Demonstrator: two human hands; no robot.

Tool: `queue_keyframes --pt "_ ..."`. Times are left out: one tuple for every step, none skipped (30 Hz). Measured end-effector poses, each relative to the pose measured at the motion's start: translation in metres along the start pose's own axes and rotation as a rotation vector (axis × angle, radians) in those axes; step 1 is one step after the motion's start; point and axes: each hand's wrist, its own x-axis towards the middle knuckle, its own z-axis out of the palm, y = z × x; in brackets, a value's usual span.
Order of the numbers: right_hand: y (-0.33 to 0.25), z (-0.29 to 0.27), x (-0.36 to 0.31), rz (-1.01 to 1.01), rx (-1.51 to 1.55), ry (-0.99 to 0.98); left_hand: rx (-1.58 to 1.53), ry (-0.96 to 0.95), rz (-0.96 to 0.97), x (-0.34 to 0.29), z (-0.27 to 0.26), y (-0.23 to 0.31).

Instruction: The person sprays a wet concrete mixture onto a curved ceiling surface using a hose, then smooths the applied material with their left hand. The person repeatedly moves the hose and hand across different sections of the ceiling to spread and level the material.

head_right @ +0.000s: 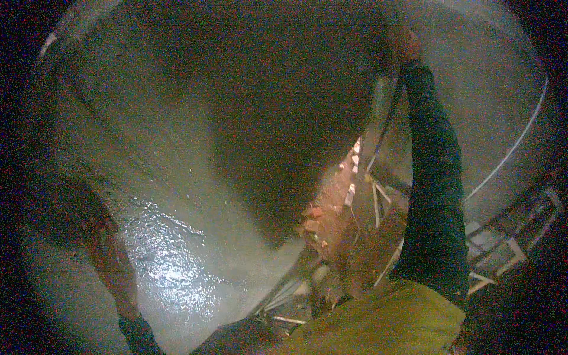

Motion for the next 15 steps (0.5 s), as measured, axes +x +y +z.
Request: queue_keyframes --pt "0.0 0.002 -0.011 0.003 0.0 -0.005 0.002 0.006 -0.004 0.0 0.001 0.0" --pt "-0.003 0.0 -0.025 0.01 -0.003 -0.007 0.002 0.014 -0.006 0.0 0.001 0.0" --pt "-0.006 -0.001 -0.041 0.02 -0.005 -0.013 0.0 0.018 -0.01 -0.001 0.001 0.001" --pt "-0.011 -0.003 -0.057 0.027 -0.005 -0.019 -0.005 0.035 -0.007 0.001 0.003 0.001" --pt "-0.016 -0.003 -0.077 0.042 0.002 -0.032 -0.006 0.04 -0.002 0.001 0.002 0.001" --pt "-0.022 -0.001 -0.097 0.057 0.008 -0.05 -0.01 0.045 0.0 0.0 0.004 0.002" --pt "-0.028 -0.001 -0.12 0.072 0.019 -0.07 -0.032 0.085 0.02 0.0 0.007 -0.001" --pt "-0.038 -0.001 -0.143 0.089 0.028 -0.085 -0.037 0.095 0.037 -0.001 0.009 -0.003" --pt "-0.048 -0.002 -0.167 0.111 0.038 -0.105 -0.042 0.106 0.055 -0.003 0.011 -0.006" --pt "-0.059 -0.001 -0.191 0.137 0.061 -0.124 -0.036 0.121 0.068 -0.003 0.008 -0.009" --pt "-0.074 -0.003 -0.213 0.151 0.058 -0.127 -0.046 0.127 0.075 -0.004 0.014 -0.009" --pt "-0.089 -0.005 -0.238 0.164 0.056 -0.128 -0.057 0.134 0.084 -0.005 0.019 -0.008" --pt "-0.106 -0.005 -0.261 0.181 0.055 -0.128 -0.052 0.14 0.088 -0.005 0.017 -0.01" --pt "-0.123 -0.005 -0.283 0.196 0.053 -0.125 -0.081 0.159 0.11 -0.006 0.019 -0.013" --pt "-0.136 0.001 -0.305 0.225 0.068 -0.141 -0.09 0.158 0.135 -0.005 0.012 -0.019"
